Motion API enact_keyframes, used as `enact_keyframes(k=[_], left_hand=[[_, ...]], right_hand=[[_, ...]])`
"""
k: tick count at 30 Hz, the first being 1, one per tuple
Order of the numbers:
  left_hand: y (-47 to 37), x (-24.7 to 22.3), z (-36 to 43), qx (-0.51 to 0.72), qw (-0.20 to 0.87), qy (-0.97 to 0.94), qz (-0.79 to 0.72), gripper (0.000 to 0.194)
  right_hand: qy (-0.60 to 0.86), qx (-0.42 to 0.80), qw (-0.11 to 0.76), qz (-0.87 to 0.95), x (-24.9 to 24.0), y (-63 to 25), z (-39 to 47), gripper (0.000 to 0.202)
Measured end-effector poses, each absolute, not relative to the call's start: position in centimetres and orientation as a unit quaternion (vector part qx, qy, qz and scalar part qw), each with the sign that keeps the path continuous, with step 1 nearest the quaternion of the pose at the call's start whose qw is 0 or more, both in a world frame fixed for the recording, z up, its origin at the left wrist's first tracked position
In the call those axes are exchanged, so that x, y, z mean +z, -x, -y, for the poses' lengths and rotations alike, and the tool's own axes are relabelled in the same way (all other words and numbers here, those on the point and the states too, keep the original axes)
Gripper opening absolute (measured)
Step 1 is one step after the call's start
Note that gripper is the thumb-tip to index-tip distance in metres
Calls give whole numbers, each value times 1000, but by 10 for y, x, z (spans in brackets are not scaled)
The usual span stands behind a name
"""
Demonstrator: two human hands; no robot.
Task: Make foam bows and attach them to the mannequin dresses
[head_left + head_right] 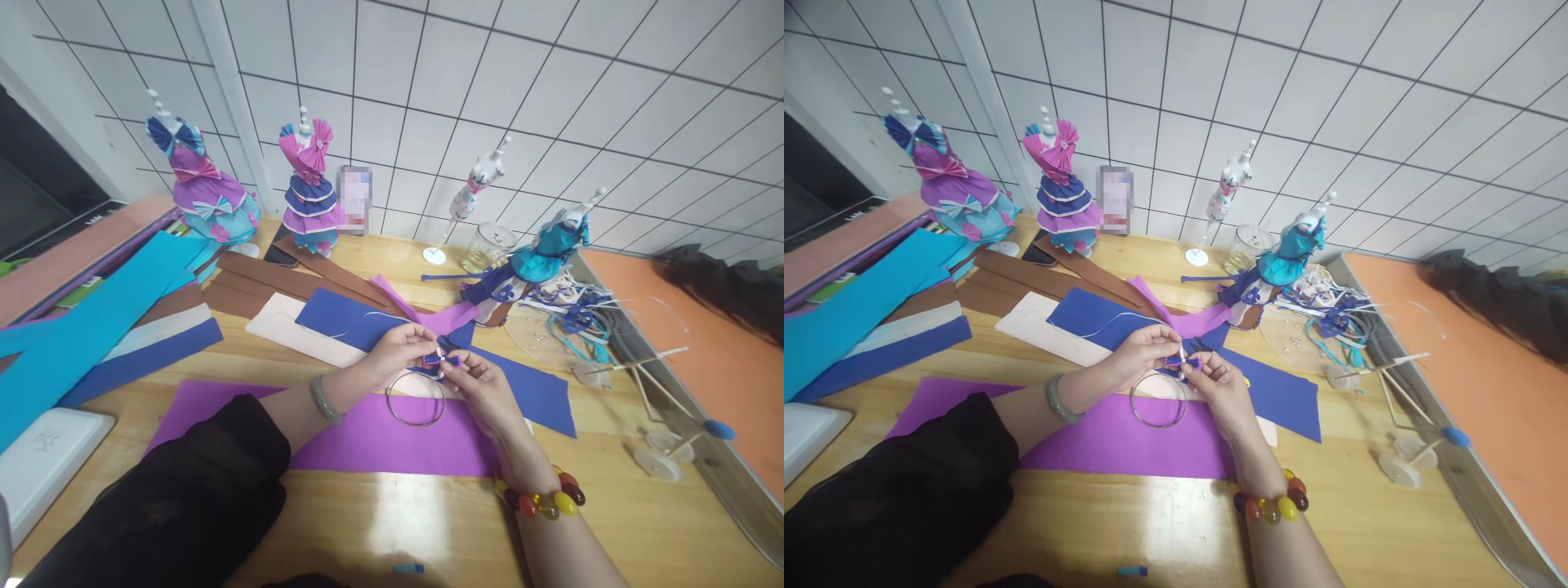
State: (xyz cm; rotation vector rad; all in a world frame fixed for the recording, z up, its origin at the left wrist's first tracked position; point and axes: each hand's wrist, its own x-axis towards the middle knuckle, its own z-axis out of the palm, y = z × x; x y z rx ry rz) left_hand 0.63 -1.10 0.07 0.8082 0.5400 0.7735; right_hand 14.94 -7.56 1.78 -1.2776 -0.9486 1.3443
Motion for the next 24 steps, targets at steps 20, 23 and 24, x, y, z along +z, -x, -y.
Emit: enact_keyframes(k=[20, 23, 24], left_hand=[[2, 16, 26, 481, 297, -802, -192, 12], [4, 13, 25, 446, 247, -845, -162, 18], [5, 12, 24, 435, 243, -852, -160, 19]], right_hand=[[513, 603, 524, 314, 21, -149, 75, 20], [499, 606, 538, 307, 22, -149, 76, 18], [496, 605, 542, 306, 22, -149, 76, 18]])
